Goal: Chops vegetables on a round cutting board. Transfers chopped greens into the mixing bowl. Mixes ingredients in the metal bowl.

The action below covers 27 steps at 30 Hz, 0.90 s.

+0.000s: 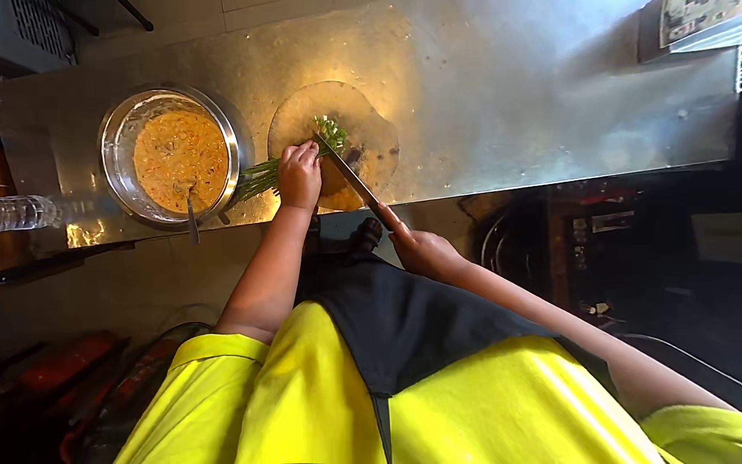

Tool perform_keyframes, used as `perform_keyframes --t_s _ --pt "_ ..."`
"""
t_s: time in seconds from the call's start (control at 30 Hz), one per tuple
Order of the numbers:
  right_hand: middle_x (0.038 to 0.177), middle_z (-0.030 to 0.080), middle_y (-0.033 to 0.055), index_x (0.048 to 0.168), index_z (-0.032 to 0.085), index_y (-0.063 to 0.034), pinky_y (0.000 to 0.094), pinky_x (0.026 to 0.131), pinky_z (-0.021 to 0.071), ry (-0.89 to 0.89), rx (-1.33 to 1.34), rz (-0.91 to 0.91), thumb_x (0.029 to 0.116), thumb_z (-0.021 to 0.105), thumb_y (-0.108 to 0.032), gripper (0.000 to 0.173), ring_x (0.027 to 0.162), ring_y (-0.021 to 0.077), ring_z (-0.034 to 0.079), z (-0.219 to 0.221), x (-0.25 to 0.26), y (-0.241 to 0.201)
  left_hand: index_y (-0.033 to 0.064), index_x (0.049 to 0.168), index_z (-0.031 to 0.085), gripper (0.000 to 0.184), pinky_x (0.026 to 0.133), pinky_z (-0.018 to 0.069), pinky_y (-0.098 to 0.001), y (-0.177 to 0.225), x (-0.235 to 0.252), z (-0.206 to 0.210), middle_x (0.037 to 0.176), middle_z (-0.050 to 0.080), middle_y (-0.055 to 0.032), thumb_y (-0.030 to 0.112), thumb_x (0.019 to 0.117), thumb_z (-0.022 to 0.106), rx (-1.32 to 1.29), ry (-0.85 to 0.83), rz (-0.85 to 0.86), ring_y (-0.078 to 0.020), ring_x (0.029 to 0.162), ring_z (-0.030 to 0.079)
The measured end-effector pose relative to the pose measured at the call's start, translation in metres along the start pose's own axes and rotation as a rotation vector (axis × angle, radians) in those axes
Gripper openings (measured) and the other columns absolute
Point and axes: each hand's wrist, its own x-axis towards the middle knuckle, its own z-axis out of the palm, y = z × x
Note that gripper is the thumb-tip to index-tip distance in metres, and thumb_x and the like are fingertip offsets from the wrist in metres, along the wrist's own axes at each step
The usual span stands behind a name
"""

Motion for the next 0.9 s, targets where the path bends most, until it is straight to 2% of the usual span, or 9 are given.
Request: perform_keyframes --t_s 0.1,0.17,0.3,0.5,0.6,0.67,0.8,0.9 --pt "0.103 0.071 0.0238 0.167 -0.001 -0.0288 0.0627 0.083 0.0555 -0.011 0.012 -0.026 0.1135 0.026 -0.032 0.06 0.097 0.0464 0.071 -0.001 -0.007 0.002 0.0044 0.113 0.078 0.02 0.103 0.0509 -0.0376 0.002 -0.002 -0.003 0.121 0.074 -0.0083 0.01 0.0975 0.065 0.012 -0.004 -0.003 -0.0262 0.114 0.068" --pt "0.103 0.072 0.023 0.167 -0.001 -0.0305 0.0627 0.084 0.0552 0.005 0.028 -0.054 0.1138 0.026 -0.032 0.06 0.098 0.0457 0.071 -0.01 -0.001 0.001 0.0038 0.113 0.077 0.02 0.102 0.051 -0.0378 0.004 -0.006 -0.004 0.121 0.074 -0.0089 0.009 0.0975 0.065 0.008 -0.003 0.002 -0.0266 0.114 0.068" --pt "0.089 0.071 0.0177 0.167 0.003 -0.0338 0.0594 0.077 0.0562 0.097 0.045 -0.094 0.1133 0.031 -0.031 0.061 0.086 0.041 0.071 -0.02 0.005 -0.004 0.003 0.115 0.076 0.022 0.103 0.0505 -0.0396 0.005 -0.012 -0.007 0.123 0.073 -0.0111 0.009 0.097 0.066 0.008 -0.027 -0.004 -0.0284 0.116 0.067" --pt "0.082 0.068 0.0158 0.168 0.008 -0.0325 0.0562 0.07 0.0563 0.225 0.036 -0.124 0.1133 0.03 -0.032 0.059 0.079 0.0394 0.07 -0.021 -0.02 0.001 -0.0001 0.123 0.07 0.028 0.107 0.0481 -0.0427 0.019 0.003 -0.009 0.127 0.07 -0.0137 0.014 0.0993 0.065 0.01 -0.083 -0.034 -0.0309 0.121 0.065" --pt "0.089 0.07 0.0182 0.167 0.005 -0.0347 0.0577 0.075 0.0562 0.165 0.031 -0.099 0.1137 0.028 -0.034 0.059 0.086 0.0411 0.071 -0.021 -0.023 0.002 -0.002 0.126 0.064 0.032 0.106 0.0488 -0.0456 0.025 0.006 -0.014 0.12 0.07 -0.0172 0.015 0.0989 0.067 0.011 -0.148 -0.123 -0.0336 0.119 0.064" --pt "0.092 0.071 0.0194 0.167 0.005 -0.0351 0.0592 0.077 0.0557 0.135 0.02 -0.087 0.1136 0.028 -0.033 0.058 0.089 0.0429 0.071 -0.019 -0.022 0.001 -0.0019 0.126 0.063 0.034 0.106 0.0487 -0.0464 0.026 0.008 -0.016 0.12 0.07 -0.0179 0.017 0.0986 0.068 -0.009 -0.174 -0.163 -0.034 0.12 0.063" --pt "0.095 0.071 0.0206 0.167 0.003 -0.036 0.0604 0.078 0.0557 0.096 -0.009 -0.049 0.1134 0.027 -0.032 0.059 0.092 0.0437 0.071 -0.02 -0.018 -0.007 -0.0019 0.117 0.068 0.026 0.107 0.048 -0.0446 0.02 0.005 -0.013 0.119 0.071 -0.0166 0.016 0.0982 0.068 -0.015 -0.131 -0.094 -0.0329 0.122 0.063" --pt "0.095 0.071 0.0201 0.166 -0.002 -0.0383 0.0599 0.079 0.0555 0.04 -0.027 -0.008 0.1137 0.026 -0.032 0.06 0.093 0.0428 0.071 -0.025 -0.016 -0.013 -0.0011 0.115 0.071 0.027 0.11 0.0458 -0.0459 0.014 0.002 -0.013 0.128 0.068 -0.0178 0.019 0.099 0.066 0.005 -0.153 -0.045 -0.0343 0.127 0.06"
